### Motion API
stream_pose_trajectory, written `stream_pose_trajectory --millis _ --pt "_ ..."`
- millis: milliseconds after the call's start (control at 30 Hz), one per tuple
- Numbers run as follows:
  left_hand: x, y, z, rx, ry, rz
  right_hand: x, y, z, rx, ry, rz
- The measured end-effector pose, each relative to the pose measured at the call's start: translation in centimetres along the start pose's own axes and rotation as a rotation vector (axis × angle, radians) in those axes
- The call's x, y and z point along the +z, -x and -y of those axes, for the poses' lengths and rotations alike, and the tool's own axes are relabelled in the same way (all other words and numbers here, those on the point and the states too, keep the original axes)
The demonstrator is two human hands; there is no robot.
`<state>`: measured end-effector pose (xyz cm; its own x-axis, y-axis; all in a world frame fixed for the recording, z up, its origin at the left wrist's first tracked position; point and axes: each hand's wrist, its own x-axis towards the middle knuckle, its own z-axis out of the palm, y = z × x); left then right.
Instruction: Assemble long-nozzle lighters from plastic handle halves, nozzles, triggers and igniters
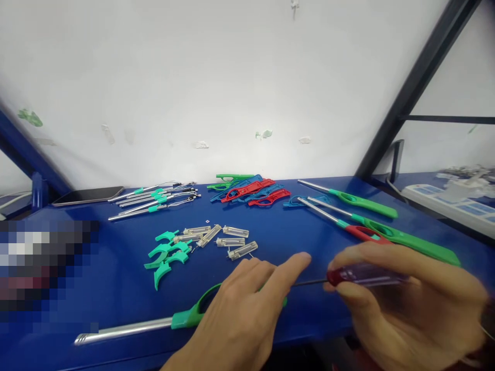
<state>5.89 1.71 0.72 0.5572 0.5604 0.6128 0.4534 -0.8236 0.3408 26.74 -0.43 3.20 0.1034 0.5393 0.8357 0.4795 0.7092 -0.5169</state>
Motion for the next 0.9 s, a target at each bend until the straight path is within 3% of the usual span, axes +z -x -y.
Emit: stream_pose_trajectory --millis 133,300,633,900 --pt "0.0 -0.2 0.2 -0.022 -0.053 0.005 1.1 -0.3 -0.8 -0.119 -0.010 0.071" --pt "0.3 -0.4 0.4 -0.019 -0.095 0.039 1.4 0.3 -1.2 -0.118 -0.005 0.182" --pt "0.3 -0.2 0.6 -0.018 -0.065 -0.001 1.8 -0.2 -1.1 -0.113 -0.046 0.147" --pt "-0.1 -0.1 0.3 -0.069 -0.016 0.035 1.7 -0.1 -0.9 -0.109 -0.026 0.142"
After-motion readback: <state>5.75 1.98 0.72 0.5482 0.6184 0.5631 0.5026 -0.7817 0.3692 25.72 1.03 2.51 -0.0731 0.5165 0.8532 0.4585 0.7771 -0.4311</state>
